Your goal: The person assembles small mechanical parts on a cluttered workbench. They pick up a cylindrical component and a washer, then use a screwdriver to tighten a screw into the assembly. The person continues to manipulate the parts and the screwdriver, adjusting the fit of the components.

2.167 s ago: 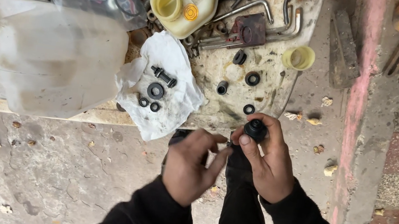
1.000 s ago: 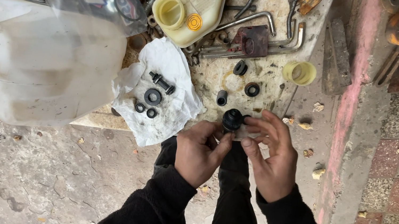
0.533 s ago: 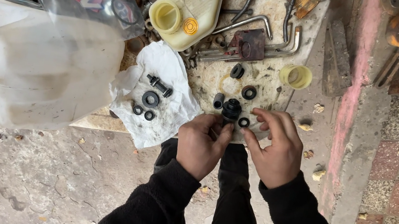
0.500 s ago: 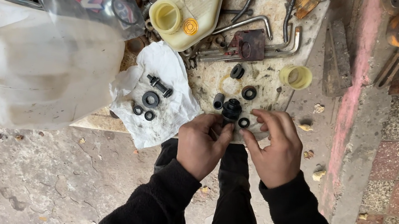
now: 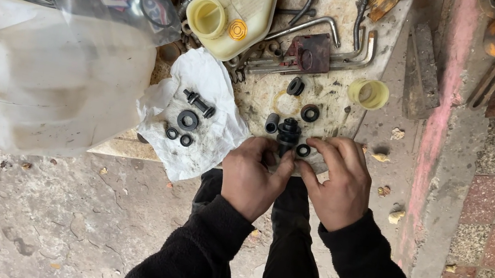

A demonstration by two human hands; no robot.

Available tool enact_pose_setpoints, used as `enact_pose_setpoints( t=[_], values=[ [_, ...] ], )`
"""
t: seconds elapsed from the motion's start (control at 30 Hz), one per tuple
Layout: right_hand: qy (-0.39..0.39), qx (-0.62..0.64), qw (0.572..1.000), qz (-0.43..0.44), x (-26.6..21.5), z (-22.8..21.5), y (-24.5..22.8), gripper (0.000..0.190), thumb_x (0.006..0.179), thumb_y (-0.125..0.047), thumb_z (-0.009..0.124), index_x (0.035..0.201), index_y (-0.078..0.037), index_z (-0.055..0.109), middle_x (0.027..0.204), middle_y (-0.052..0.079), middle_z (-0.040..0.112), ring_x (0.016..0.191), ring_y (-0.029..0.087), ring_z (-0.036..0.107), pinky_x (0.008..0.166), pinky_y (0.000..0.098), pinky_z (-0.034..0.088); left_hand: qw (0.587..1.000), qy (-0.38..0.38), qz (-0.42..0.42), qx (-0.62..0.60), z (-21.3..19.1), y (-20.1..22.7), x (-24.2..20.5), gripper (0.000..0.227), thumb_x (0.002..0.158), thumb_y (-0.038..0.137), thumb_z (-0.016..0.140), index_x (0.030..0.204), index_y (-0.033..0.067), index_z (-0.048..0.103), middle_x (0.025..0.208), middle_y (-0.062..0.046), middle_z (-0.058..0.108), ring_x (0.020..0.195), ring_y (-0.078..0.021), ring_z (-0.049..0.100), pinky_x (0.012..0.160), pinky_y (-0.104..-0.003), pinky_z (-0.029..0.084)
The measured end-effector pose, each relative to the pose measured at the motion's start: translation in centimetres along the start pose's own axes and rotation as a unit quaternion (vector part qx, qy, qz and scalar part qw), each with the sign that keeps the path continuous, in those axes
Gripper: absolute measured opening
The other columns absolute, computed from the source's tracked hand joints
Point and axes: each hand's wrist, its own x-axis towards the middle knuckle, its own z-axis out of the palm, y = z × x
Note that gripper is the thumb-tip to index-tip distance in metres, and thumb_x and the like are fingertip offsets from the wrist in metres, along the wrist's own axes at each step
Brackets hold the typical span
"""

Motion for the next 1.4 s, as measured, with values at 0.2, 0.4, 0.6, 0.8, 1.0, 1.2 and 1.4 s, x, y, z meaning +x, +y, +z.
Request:
enact_pose_setpoints(
  t=[0.2, 0.4, 0.6, 0.8, 1.0, 1.2, 1.4],
  values=[
    [0.010, 0.000, 1.000, -0.005, 0.1, 0.0, -0.1, 0.036, 0.077, -0.009, 0.083, 0.111, -0.006, 0.072, 0.106, 0.009, 0.063, 0.102, 0.030, 0.062, 0.085, 0.0399, 0.052, 1.000, 0.018, 0.022, -0.011, 0.5, -0.5, -0.1, 0.026, 0.084, 0.026, 0.080, 0.083, 0.0018, 0.070, 0.071, -0.010, 0.068, 0.058, -0.0239, 0.066, 0.056, -0.035, 0.053],
    [0.010, 0.000, 1.000, -0.011, 0.1, -0.1, -0.1, 0.036, 0.078, -0.009, 0.083, 0.112, -0.006, 0.073, 0.107, 0.010, 0.062, 0.103, 0.030, 0.062, 0.086, 0.0402, 0.052, 1.000, 0.014, 0.010, -0.016, 0.3, -0.1, 0.0, 0.028, 0.083, 0.027, 0.081, 0.082, 0.0016, 0.071, 0.070, -0.010, 0.068, 0.057, -0.0233, 0.066, 0.055, -0.035, 0.052],
    [0.010, 0.001, 1.000, -0.016, 0.1, -0.1, 0.0, 0.035, 0.077, -0.009, 0.083, 0.111, -0.006, 0.073, 0.106, 0.010, 0.063, 0.102, 0.030, 0.062, 0.086, 0.0407, 0.052, 1.000, 0.009, 0.007, -0.012, 0.1, 0.0, 0.0, 0.028, 0.084, 0.028, 0.080, 0.084, 0.0017, 0.071, 0.071, -0.010, 0.067, 0.057, -0.0233, 0.066, 0.054, -0.035, 0.052],
    [0.003, 0.013, 1.000, 0.000, 0.0, -0.2, 0.0, 0.036, 0.077, -0.009, 0.084, 0.111, -0.005, 0.072, 0.107, 0.011, 0.062, 0.103, 0.030, 0.064, 0.086, 0.0396, 0.053, 1.000, 0.006, 0.000, -0.008, -0.2, -0.1, -0.3, 0.029, 0.084, 0.029, 0.080, 0.084, 0.0014, 0.070, 0.072, -0.011, 0.067, 0.059, -0.0251, 0.066, 0.056, -0.036, 0.052],
    [-0.013, 0.013, 1.000, 0.009, -0.1, -0.3, 0.0, 0.036, 0.079, -0.010, 0.084, 0.112, -0.003, 0.072, 0.110, 0.012, 0.063, 0.104, 0.029, 0.065, 0.087, 0.0389, 0.054, 0.999, 0.010, 0.045, 0.008, -1.7, 0.5, -1.1, 0.029, 0.087, 0.030, 0.078, 0.090, 0.0015, 0.072, 0.075, -0.012, 0.068, 0.063, -0.0262, 0.067, 0.059, -0.036, 0.053],
    [-0.025, 0.000, 0.999, 0.036, -0.7, 0.0, 0.5, 0.043, 0.081, -0.018, 0.086, 0.117, -0.003, 0.070, 0.120, 0.016, 0.062, 0.100, 0.024, 0.065, 0.084, 0.0369, 0.056, 0.989, 0.072, 0.113, 0.058, -5.1, -3.2, -2.5, 0.017, 0.100, 0.017, 0.070, 0.101, -0.0003, 0.072, 0.087, -0.012, 0.074, 0.054, -0.0136, 0.068, 0.043, -0.025, 0.054],
    [0.069, 0.054, 0.995, 0.052, -4.1, -2.3, -1.5, 0.037, 0.089, -0.016, 0.082, 0.119, -0.002, 0.068, 0.112, 0.012, 0.066, 0.090, 0.019, 0.066, 0.078, 0.0319, 0.054, 0.921, 0.044, 0.193, 0.336, -10.9, -4.2, 2.8, 0.030, 0.089, 0.007, 0.069, 0.119, 0.0055, 0.070, 0.099, -0.013, 0.064, 0.060, -0.0198, 0.066, 0.039, -0.033, 0.048]
  ],
)
